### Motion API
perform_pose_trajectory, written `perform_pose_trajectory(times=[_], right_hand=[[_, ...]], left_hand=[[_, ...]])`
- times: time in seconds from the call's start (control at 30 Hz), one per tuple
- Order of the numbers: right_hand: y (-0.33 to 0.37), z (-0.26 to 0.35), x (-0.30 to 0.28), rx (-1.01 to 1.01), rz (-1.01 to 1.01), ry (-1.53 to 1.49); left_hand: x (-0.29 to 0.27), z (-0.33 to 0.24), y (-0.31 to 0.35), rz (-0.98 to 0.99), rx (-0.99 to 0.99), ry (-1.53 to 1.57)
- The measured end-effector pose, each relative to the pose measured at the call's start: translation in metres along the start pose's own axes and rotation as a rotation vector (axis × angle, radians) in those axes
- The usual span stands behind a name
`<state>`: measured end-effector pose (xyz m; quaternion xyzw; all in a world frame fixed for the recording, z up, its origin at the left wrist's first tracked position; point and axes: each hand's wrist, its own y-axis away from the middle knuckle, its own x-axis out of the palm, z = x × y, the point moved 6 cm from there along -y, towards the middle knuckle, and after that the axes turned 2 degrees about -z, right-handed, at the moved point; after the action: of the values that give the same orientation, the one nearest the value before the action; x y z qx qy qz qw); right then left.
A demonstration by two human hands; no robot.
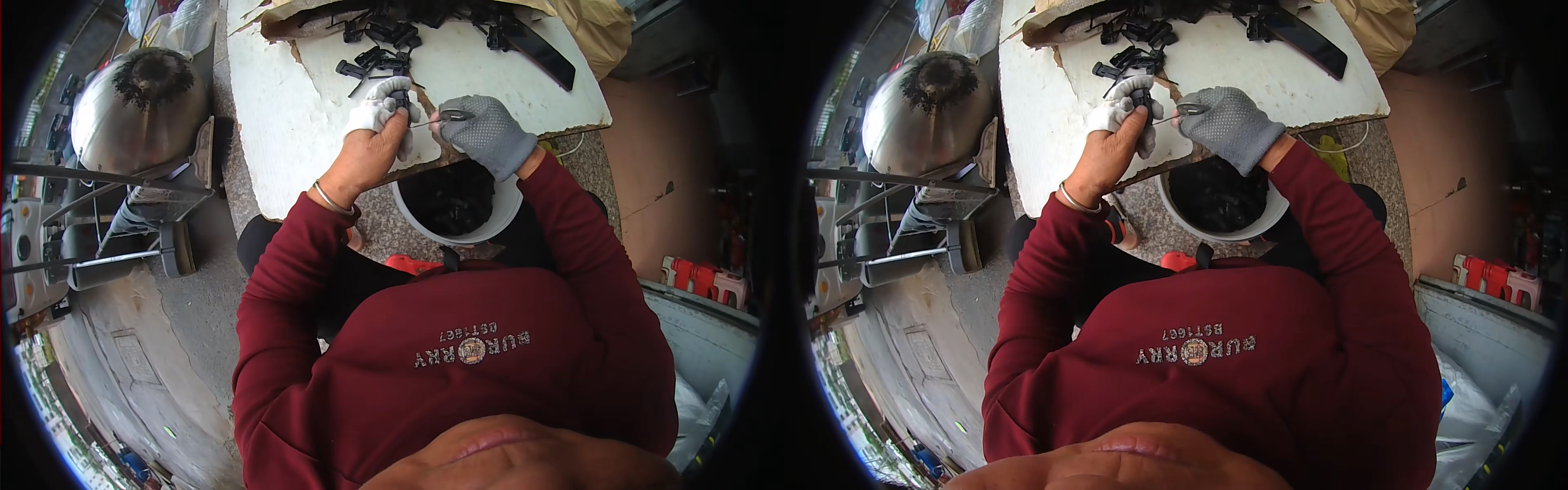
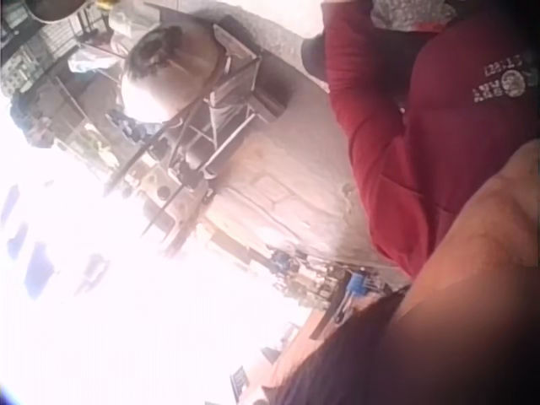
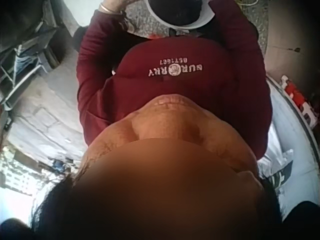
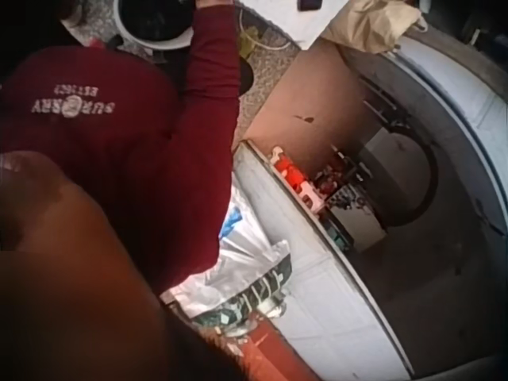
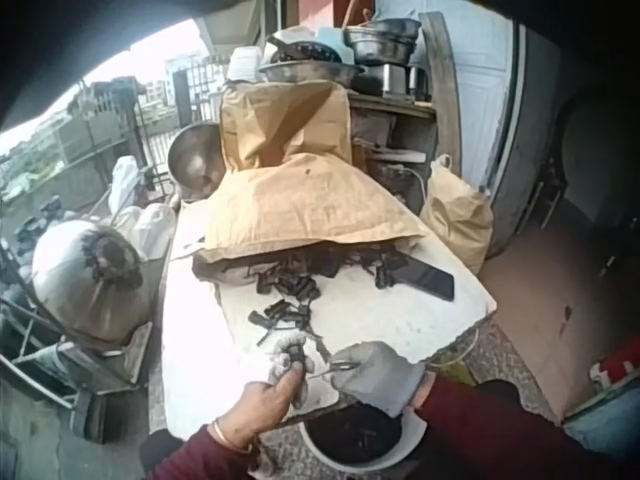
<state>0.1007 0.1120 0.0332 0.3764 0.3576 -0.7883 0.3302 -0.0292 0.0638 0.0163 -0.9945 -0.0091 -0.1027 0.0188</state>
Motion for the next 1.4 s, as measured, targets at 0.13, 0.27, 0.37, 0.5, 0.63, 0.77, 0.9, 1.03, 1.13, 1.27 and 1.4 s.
perform_pose_trajectory(times=[0.13,0.27,0.37,0.5,0.63,0.77,0.9,1.03,1.13,1.27,1.4], right_hand=[[-0.008,0.005,0.001,-0.062,-0.07,-0.015],[-0.017,0.005,0.002,0.143,-0.009,-0.122],[-0.013,0.007,0.01,0.315,0.161,-0.265],[-0.01,0.013,0.023,0.494,0.335,-0.518],[-0.01,0.018,0.035,0.425,0.356,-0.507],[0.0,0.012,0.032,0.307,0.163,-0.514],[0.012,-0.007,-0.007,0.705,0.493,-0.517],[0.012,-0.049,-0.026,0.684,0.336,-0.281],[-0.013,-0.056,-0.026,0.378,-0.068,-0.016],[-0.056,-0.063,-0.005,0.295,-0.121,0.131],[-0.083,-0.071,0.021,0.221,-0.044,0.285]], left_hand=[[0.017,-0.013,0.011,0.118,-0.031,-0.14],[0.013,-0.006,0.01,0.121,-0.062,-0.214],[0.002,0.0,0.011,0.069,-0.133,-0.226],[0.01,-0.013,0.014,0.129,-0.132,-0.173],[0.009,-0.008,0.018,0.172,0.224,-0.418],[0.017,0.012,0.019,0.198,0.01,-0.155],[0.04,-0.012,0.023,0.352,0.308,-0.489],[0.056,-0.008,0.023,0.404,0.353,-0.582],[0.055,-0.004,0.015,0.358,0.52,-0.638],[0.032,0.011,0.003,0.257,0.334,-0.603],[-0.006,0.008,-0.003,-0.016,0.131,-0.396]])
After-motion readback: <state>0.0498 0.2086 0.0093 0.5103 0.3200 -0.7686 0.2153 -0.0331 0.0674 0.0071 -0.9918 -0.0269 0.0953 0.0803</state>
